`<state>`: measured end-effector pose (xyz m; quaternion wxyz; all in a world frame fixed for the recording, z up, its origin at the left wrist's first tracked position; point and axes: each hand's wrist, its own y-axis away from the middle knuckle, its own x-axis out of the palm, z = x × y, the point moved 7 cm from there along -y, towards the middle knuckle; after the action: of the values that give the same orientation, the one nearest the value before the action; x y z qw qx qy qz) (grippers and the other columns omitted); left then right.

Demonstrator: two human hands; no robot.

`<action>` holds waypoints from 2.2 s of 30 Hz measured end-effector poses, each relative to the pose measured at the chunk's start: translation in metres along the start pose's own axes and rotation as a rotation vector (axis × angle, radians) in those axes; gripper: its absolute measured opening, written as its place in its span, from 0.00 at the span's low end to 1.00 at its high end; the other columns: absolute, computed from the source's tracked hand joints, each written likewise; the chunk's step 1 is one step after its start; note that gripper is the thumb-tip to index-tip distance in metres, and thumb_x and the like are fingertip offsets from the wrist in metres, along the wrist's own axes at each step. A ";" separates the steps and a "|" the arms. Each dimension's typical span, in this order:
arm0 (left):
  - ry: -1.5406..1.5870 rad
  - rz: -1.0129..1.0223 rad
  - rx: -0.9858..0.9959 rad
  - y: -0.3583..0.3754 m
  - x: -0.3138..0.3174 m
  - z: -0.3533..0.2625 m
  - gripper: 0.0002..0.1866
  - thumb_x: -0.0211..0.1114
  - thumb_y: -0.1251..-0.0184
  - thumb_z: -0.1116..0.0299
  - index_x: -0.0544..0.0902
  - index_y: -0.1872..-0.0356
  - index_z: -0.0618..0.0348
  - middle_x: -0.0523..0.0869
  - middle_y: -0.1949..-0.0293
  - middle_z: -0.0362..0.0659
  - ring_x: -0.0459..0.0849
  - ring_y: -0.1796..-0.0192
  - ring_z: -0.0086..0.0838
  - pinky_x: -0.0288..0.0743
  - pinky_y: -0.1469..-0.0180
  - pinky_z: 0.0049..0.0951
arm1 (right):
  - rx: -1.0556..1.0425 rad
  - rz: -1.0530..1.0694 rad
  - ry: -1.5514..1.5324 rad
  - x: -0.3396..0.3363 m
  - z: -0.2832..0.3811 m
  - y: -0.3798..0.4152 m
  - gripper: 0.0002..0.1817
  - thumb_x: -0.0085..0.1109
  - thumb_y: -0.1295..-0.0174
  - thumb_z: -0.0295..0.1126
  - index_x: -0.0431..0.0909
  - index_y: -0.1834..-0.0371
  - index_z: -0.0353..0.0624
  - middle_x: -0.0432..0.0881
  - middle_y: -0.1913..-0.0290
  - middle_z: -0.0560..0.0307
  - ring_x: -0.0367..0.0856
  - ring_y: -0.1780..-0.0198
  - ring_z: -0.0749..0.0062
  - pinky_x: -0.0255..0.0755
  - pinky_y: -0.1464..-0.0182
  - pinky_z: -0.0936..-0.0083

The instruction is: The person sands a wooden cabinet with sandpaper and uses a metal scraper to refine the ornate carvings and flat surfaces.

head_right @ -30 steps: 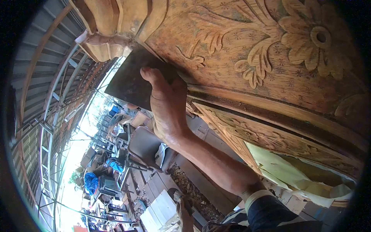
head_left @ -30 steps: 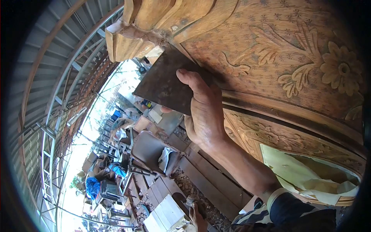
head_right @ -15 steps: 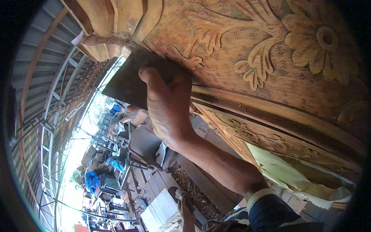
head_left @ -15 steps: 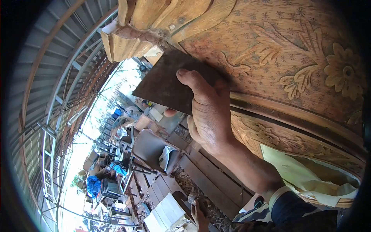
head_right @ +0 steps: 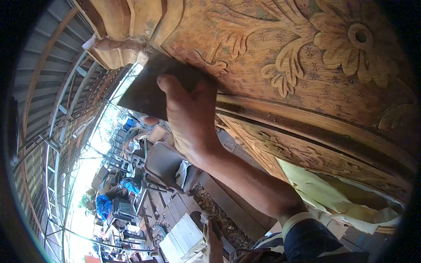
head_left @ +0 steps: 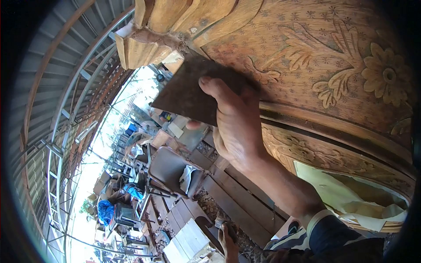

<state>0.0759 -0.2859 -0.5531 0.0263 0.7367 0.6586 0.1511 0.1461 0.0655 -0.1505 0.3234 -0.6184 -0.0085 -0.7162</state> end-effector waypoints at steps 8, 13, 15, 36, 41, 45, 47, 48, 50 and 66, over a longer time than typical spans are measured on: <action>0.026 -0.003 0.020 -0.001 0.001 0.002 0.15 0.64 0.19 0.56 0.83 0.53 0.59 0.89 0.61 0.42 0.89 0.62 0.29 0.88 0.55 0.33 | -0.032 0.035 0.012 0.001 0.005 -0.005 0.14 0.66 0.33 0.31 0.81 0.46 0.44 0.87 0.56 0.62 0.90 0.63 0.74 0.85 0.75 0.65; 0.018 0.023 0.016 -0.001 0.001 0.004 0.16 0.64 0.19 0.56 0.83 0.53 0.60 0.89 0.61 0.42 0.89 0.62 0.29 0.88 0.54 0.33 | -0.001 0.019 -0.011 -0.001 0.004 0.000 0.14 0.65 0.33 0.31 0.81 0.46 0.43 0.88 0.56 0.62 0.91 0.62 0.74 0.85 0.76 0.67; 0.035 0.022 0.008 -0.004 -0.001 0.010 0.16 0.64 0.20 0.55 0.83 0.53 0.60 0.89 0.61 0.42 0.89 0.62 0.29 0.88 0.54 0.33 | 0.029 -0.036 0.002 -0.005 0.002 0.000 0.14 0.65 0.33 0.30 0.81 0.46 0.43 0.88 0.56 0.62 0.91 0.63 0.73 0.85 0.77 0.67; 0.007 0.104 0.371 -0.018 0.044 -0.085 0.17 0.66 0.22 0.60 0.79 0.40 0.58 0.86 0.55 0.39 0.84 0.56 0.24 0.79 0.53 0.27 | 0.080 0.036 -0.162 -0.018 -0.018 -0.005 0.13 0.72 0.34 0.36 0.84 0.51 0.46 0.89 0.56 0.62 0.90 0.62 0.75 0.86 0.69 0.65; -0.096 0.122 0.898 0.003 0.135 -0.279 0.25 0.62 0.19 0.53 0.74 0.33 0.61 0.83 0.49 0.43 0.83 0.49 0.28 0.76 0.43 0.32 | 0.186 0.028 -0.144 -0.018 -0.025 -0.007 0.14 0.72 0.34 0.39 0.85 0.51 0.45 0.89 0.59 0.61 0.89 0.61 0.76 0.83 0.65 0.71; -0.069 0.090 0.997 0.037 0.177 -0.333 0.24 0.59 0.17 0.51 0.75 0.36 0.62 0.83 0.48 0.43 0.84 0.47 0.28 0.77 0.40 0.32 | 0.196 0.041 -0.150 -0.016 -0.022 -0.005 0.14 0.71 0.33 0.41 0.85 0.51 0.45 0.89 0.59 0.61 0.89 0.61 0.75 0.82 0.64 0.72; -0.067 0.137 0.985 0.043 0.184 -0.335 0.22 0.60 0.17 0.51 0.77 0.41 0.62 0.84 0.50 0.42 0.83 0.48 0.25 0.76 0.41 0.30 | 0.192 0.070 -0.159 -0.016 -0.022 -0.006 0.15 0.71 0.33 0.42 0.85 0.50 0.45 0.89 0.59 0.62 0.89 0.62 0.75 0.82 0.63 0.72; -0.067 0.136 0.986 0.036 0.182 -0.329 0.22 0.60 0.17 0.51 0.77 0.41 0.62 0.84 0.50 0.42 0.83 0.48 0.25 0.76 0.41 0.30 | 0.193 0.071 -0.160 -0.019 -0.025 -0.005 0.15 0.71 0.33 0.42 0.85 0.50 0.45 0.89 0.59 0.62 0.89 0.62 0.75 0.82 0.63 0.72; -0.068 0.192 1.054 0.029 0.187 -0.318 0.21 0.61 0.18 0.52 0.77 0.42 0.62 0.84 0.51 0.42 0.83 0.48 0.24 0.76 0.43 0.29 | 0.108 0.084 -0.052 -0.024 -0.025 -0.007 0.16 0.71 0.33 0.42 0.85 0.50 0.45 0.89 0.59 0.62 0.89 0.60 0.75 0.82 0.63 0.72; -0.398 0.208 1.825 0.094 0.381 -0.585 0.33 0.65 0.22 0.50 0.73 0.30 0.67 0.85 0.44 0.51 0.85 0.44 0.32 0.82 0.45 0.34 | 0.088 0.089 -0.196 -0.005 -0.020 -0.012 0.14 0.74 0.37 0.35 0.86 0.51 0.45 0.89 0.55 0.62 0.89 0.55 0.75 0.83 0.51 0.71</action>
<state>0.0491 -0.0190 0.0984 -0.4629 0.5398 0.4367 -0.5510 0.1230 0.0691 -0.1551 0.3794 -0.6704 -0.0439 -0.6361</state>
